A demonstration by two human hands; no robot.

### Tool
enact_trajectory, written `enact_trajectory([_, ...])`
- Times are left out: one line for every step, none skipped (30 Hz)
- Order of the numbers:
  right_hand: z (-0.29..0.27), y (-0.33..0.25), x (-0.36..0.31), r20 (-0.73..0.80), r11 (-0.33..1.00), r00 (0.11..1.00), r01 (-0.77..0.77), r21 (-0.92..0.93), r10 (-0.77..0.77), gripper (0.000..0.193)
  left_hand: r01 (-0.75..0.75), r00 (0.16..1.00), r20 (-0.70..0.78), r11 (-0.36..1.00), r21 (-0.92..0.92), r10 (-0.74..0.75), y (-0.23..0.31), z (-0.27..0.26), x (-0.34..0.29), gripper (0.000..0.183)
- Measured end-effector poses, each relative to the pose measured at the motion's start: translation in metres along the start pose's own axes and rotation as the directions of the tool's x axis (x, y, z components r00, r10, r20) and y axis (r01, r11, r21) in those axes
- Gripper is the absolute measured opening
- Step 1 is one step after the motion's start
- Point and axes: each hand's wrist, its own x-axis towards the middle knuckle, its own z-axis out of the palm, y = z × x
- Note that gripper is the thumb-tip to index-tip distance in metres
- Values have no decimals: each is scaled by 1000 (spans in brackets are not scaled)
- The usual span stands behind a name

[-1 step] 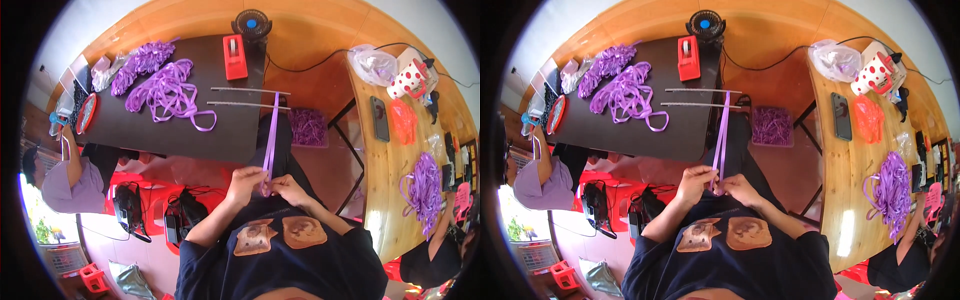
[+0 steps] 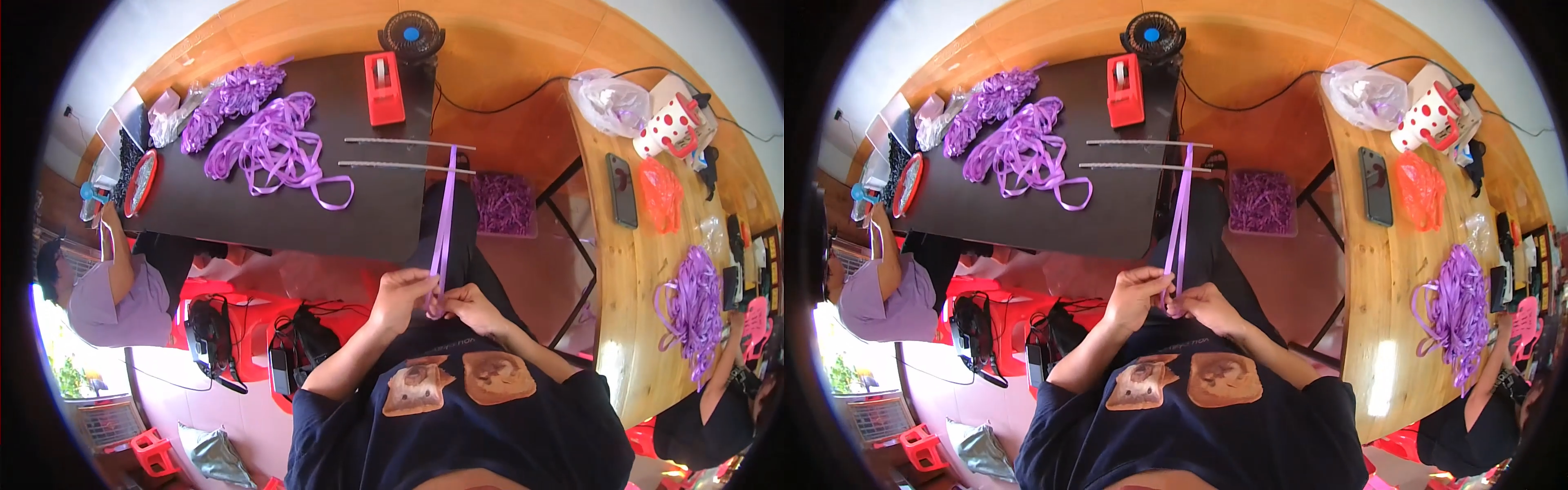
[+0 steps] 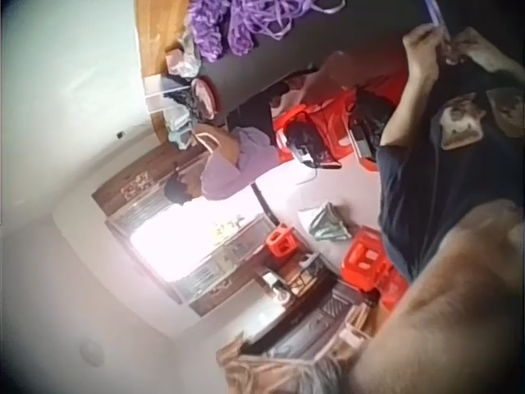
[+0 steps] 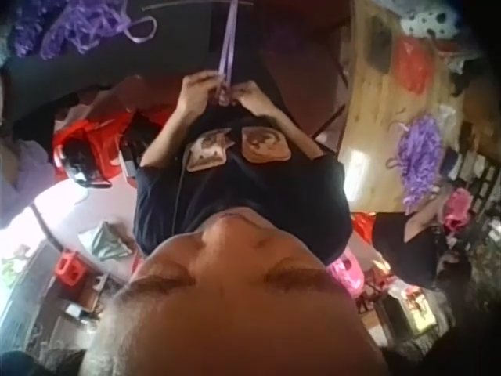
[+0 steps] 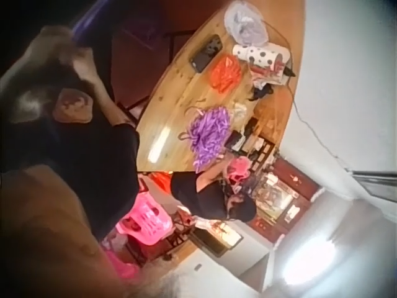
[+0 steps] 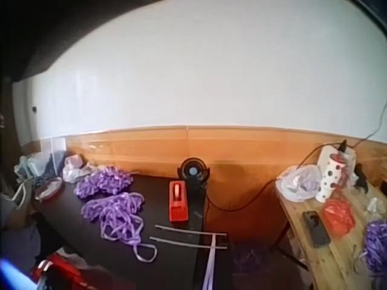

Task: The recorder is wrapping purple ribbons around two parallel metal rods and securing the segments with tape to create a craft item.

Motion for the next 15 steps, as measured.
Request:
enact_trajectory([3,0,-2,1,1000,1000,-9,-29,9,19,8,1000,-6,1000,-3,-8,-1,0,-2,12])
enact_trajectory([6,0,-5,1,998,1000,-17,-59,17,20,-1,1000,1,999,-48,1,-2,0,-4,12])
enact_trajectory([6,-2,-6,-1,998,1000,-19,-58,19,20,-13,1000,12,996,-91,14,-3,2,-4,11])
enact_trajectory([6,-3,-7,13,997,999,-42,-61,43,19,-12,1000,13,996,-92,13,-4,2,-5,11])
enact_trajectory([6,-4,-7,27,996,997,-65,-65,67,19,-34,999,16,996,-77,35,-5,3,-6,11])
enact_trajectory([5,-2,-8,24,996,998,-61,-68,63,19,-58,998,21,996,-61,59,-5,4,-6,12])
enact_trajectory([5,3,-8,52,994,995,-87,-67,90,19,-62,998,26,996,-60,64,-6,3,-4,12])
enact_trajectory([3,6,-8,79,991,990,-112,-68,117,20,-138,990,3,979,152,139,-10,1,1,13])
enact_trajectory([2,5,-7,128,992,986,-92,-89,103,19,-203,975,-10,912,357,221,-15,-2,5,14])
enact_trajectory([2,5,-7,131,991,986,-88,-96,101,19,-211,968,-39,891,401,247,-18,-4,9,18])
enact_trajectory([4,4,-6,142,989,983,-102,-110,117,19,-218,966,-40,890,399,254,-24,-8,16,18])
enact_trajectory([5,3,-5,148,986,980,-115,-120,132,18,-260,952,-42,875,408,302,-24,-8,22,18])
enact_trajectory([5,1,-5,147,986,981,-112,-123,129,18,-300,936,-44,858,417,349,-25,-9,27,18])
enact_trajectory([5,0,-4,159,983,976,-127,-136,148,18,-303,935,-42,857,417,352,-27,-10,30,18])
enact_trajectory([4,-2,-3,168,979,972,-141,-148,165,18,-272,950,-60,909,315,305,-21,-2,31,19])
